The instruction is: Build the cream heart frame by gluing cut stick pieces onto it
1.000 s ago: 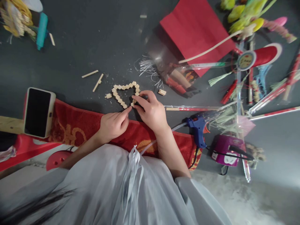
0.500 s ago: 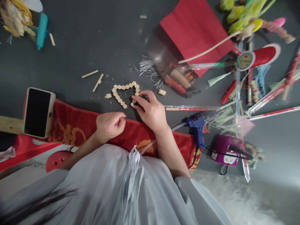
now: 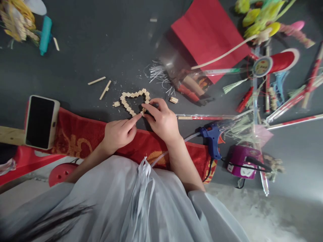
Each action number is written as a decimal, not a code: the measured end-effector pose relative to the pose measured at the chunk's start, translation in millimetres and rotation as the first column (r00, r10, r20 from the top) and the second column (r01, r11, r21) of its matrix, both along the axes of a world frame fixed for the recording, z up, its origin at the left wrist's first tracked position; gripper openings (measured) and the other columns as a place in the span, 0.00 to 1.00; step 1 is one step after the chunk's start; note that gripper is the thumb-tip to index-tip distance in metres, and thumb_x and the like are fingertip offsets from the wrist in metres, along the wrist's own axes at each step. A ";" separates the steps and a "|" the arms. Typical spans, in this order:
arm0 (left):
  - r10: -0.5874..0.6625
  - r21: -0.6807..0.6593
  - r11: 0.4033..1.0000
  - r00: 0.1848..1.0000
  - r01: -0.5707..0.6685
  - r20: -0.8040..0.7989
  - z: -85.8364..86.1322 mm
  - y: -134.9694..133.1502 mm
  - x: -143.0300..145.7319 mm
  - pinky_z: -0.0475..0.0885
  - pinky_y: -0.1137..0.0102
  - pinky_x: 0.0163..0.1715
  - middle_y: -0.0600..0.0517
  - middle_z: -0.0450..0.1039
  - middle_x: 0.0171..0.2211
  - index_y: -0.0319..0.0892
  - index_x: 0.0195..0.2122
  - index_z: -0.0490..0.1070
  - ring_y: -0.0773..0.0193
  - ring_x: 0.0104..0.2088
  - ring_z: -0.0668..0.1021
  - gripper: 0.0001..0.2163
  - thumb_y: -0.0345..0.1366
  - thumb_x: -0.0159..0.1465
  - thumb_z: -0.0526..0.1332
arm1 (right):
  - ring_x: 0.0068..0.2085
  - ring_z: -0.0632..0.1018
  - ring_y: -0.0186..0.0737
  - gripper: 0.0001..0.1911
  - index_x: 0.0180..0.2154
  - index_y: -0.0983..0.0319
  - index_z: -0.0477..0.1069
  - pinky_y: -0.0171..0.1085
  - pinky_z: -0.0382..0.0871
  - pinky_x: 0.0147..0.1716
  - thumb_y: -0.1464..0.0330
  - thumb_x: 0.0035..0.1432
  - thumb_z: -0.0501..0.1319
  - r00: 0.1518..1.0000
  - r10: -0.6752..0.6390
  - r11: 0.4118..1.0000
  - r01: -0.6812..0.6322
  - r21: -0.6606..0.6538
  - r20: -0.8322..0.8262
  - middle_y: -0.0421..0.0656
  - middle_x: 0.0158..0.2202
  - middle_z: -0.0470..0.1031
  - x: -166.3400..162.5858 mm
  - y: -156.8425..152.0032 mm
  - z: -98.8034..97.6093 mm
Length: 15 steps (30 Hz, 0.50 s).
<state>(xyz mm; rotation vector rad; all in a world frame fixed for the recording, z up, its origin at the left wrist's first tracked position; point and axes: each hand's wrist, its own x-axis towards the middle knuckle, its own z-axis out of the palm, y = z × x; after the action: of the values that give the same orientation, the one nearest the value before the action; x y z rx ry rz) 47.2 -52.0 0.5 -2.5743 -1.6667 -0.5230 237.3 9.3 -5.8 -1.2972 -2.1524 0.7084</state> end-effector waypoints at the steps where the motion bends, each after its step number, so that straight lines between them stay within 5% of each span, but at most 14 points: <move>1: -0.004 -0.006 1.000 1.000 0.004 0.005 0.4 0.2 0.2 0.63 0.69 0.24 0.56 0.75 0.21 0.43 0.56 0.76 0.67 0.21 0.75 0.19 0.27 0.66 0.55 | 0.33 0.77 0.35 0.14 0.50 0.58 0.78 0.38 0.76 0.35 0.69 0.65 0.61 1.000 -0.002 1.000 0.002 0.000 -0.003 0.48 0.50 0.75 -0.1 -0.1 -0.1; 15: 0.020 -0.027 0.999 0.999 -0.019 0.039 -2.2 -0.9 -0.1 0.66 0.69 0.25 0.53 0.80 0.25 0.39 0.52 0.78 0.66 0.23 0.78 0.16 0.29 0.67 0.55 | 0.33 0.77 0.35 0.14 0.51 0.57 0.78 0.39 0.77 0.37 0.68 0.64 0.62 1.000 -0.006 1.000 0.007 -0.030 0.023 0.47 0.51 0.75 -0.5 -0.6 1.7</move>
<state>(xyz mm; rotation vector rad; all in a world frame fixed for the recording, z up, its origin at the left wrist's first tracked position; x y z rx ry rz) 47.2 -52.9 -1.7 -2.5798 -1.7207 -0.5575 236.8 8.7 -4.1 -1.3339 -2.1626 0.7292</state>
